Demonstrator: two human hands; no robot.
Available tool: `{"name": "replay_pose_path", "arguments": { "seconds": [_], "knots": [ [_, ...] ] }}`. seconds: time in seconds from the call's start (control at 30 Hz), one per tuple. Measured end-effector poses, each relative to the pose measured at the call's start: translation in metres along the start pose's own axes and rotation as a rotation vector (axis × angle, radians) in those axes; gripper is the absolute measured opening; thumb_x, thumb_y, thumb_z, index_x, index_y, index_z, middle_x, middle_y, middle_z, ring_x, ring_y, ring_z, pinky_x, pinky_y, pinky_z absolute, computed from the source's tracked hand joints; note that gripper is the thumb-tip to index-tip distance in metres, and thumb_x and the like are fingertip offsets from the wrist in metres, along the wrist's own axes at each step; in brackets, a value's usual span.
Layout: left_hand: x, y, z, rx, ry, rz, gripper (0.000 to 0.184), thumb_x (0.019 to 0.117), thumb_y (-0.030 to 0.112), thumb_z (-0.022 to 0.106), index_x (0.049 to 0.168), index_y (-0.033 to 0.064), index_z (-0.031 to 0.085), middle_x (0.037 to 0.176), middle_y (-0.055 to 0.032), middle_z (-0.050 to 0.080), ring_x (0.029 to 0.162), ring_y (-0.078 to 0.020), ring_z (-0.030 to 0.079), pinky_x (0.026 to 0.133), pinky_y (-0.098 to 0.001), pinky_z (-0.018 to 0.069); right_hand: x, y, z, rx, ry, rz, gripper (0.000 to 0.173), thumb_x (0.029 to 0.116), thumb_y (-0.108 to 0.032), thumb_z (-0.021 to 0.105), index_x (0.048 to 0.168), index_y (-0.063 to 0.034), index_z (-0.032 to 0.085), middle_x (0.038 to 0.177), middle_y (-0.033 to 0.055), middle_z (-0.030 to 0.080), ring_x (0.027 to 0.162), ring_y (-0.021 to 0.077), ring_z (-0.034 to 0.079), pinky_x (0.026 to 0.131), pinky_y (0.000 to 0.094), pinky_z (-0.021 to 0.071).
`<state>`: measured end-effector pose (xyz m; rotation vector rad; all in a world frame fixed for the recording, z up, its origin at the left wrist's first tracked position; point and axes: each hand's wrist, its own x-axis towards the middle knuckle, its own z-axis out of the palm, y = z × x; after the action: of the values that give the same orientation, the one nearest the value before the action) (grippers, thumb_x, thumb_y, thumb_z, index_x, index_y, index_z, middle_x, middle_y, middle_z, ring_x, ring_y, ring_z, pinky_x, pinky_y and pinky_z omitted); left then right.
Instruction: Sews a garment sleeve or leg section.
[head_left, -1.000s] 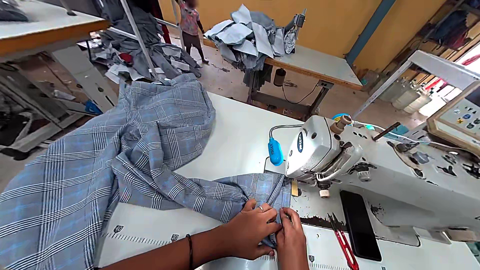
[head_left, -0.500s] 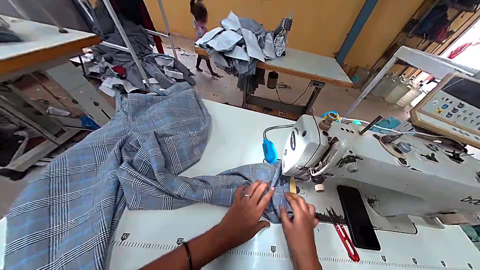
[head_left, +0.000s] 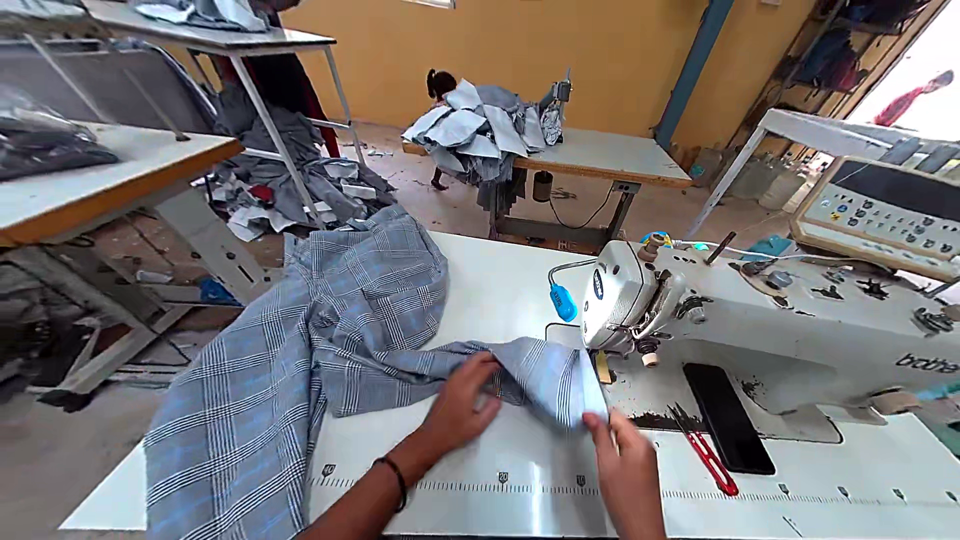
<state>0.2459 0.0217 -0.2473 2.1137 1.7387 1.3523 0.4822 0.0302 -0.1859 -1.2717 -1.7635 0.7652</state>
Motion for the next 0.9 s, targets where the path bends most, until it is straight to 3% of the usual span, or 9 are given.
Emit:
{"name": "replay_pose_path", "arguments": {
  "seconds": [0.03,0.1,0.17,0.23,0.33,0.47,0.63,0.73,0.9],
  "knots": [
    [0.007,-0.002,0.0,-0.031,0.159,0.092,0.033,0.0898,0.017,0.051,0.104,-0.0033,0.073,0.11,-0.0182,0.072,0.104,-0.0287,0.07,0.091,-0.0458,0.0565,-0.014,0.007,-0.001,-0.006,-0.024,0.024,0.026,0.098,-0.014,0.061,0.098,0.0088,0.073,0.092,0.0202,0.072,0.089,0.0314,0.071,0.083,0.0544,0.0536],
    [0.019,0.021,0.007,-0.129,0.121,0.201,0.037,0.0961,0.021,0.044,0.108,0.0049,0.076,0.112,-0.0105,0.075,0.112,-0.0261,0.067,0.098,-0.0508,0.0486,-0.032,0.024,0.005,-0.019,-0.056,0.029,0.025,0.0949,-0.012,0.065,0.1,0.0105,0.073,0.098,0.0236,0.073,0.098,0.0388,0.07,0.087,0.0649,0.0458],
    [0.023,0.062,0.02,-0.183,-0.314,0.235,0.038,0.1021,0.02,0.043,0.125,0.0108,0.072,0.128,-0.008,0.071,0.137,-0.0292,0.054,0.115,-0.0627,0.0279,-0.042,0.034,0.011,-0.084,-0.062,-0.009,0.023,0.0912,-0.01,0.068,0.1,0.0099,0.074,0.1,0.0229,0.074,0.1,0.0402,0.07,0.087,0.0676,0.0438],
    [0.037,0.085,0.038,-0.119,-0.654,0.142,0.034,0.105,0.016,0.044,0.12,0.0014,0.071,0.121,-0.0171,0.072,0.139,-0.0363,0.051,0.119,-0.0705,0.0118,-0.041,0.038,0.014,-0.131,-0.068,-0.035,0.021,0.0885,-0.008,0.067,0.099,0.0084,0.074,0.097,0.0208,0.074,0.098,0.039,0.07,0.086,0.0684,0.0421],
    [0.045,0.087,0.059,0.047,-0.722,0.003,0.035,0.1041,0.017,0.042,0.1,-0.0071,0.067,0.103,-0.023,0.069,0.124,-0.0387,0.058,0.115,-0.0676,0.0149,-0.039,0.044,0.011,-0.187,-0.098,-0.043,0.022,0.0911,-0.014,0.069,0.099,0.0067,0.074,0.095,0.0185,0.073,0.097,0.0377,0.069,0.084,0.0651,0.0415],
    [0.041,0.09,0.065,0.075,-0.679,-0.18,0.036,0.1035,0.023,0.046,0.105,-0.002,0.072,0.133,-0.0176,0.063,0.15,-0.035,0.034,0.117,-0.071,0.0056,-0.034,0.044,0.007,-0.209,-0.131,-0.013,0.02,0.0926,-0.008,0.065,0.1,0.0073,0.074,0.095,0.0202,0.073,0.098,0.0396,0.069,0.086,0.0649,0.0419],
    [0.047,0.099,0.064,0.026,-0.724,-0.557,0.039,0.1059,0.032,0.046,0.113,0.0072,0.076,0.172,-0.0157,0.011,0.159,-0.0359,-0.012,0.116,-0.0698,-0.0135,-0.033,0.037,0.012,-0.28,-0.12,-0.079,0.019,0.0907,-0.009,0.068,0.096,0.009,0.073,0.092,0.0207,0.073,0.094,0.0413,0.069,0.083,0.064,0.0439],
    [0.057,0.109,0.064,-0.03,-0.878,-0.703,0.046,0.1087,0.038,0.044,0.119,0.0036,0.072,0.172,-0.0175,-0.008,0.156,-0.0406,-0.021,0.114,-0.0711,-0.0185,-0.033,0.033,0.013,-0.282,-0.132,-0.045,0.019,0.0903,-0.005,0.066,0.098,0.0112,0.072,0.094,0.0229,0.072,0.096,0.0427,0.068,0.085,0.0646,0.0436],
    [0.061,0.116,0.073,-0.055,-0.897,-0.782,0.044,0.1097,0.033,0.043,0.116,0.0001,0.07,0.173,-0.0101,-0.012,0.156,-0.0379,-0.024,0.114,-0.0704,-0.0199,-0.037,0.039,0.016,-0.294,-0.075,-0.085,0.017,0.0886,-0.003,0.063,0.094,0.0106,0.072,0.09,0.0215,0.072,0.091,0.0413,0.069,0.079,0.0624,0.0441]
  ]
}}
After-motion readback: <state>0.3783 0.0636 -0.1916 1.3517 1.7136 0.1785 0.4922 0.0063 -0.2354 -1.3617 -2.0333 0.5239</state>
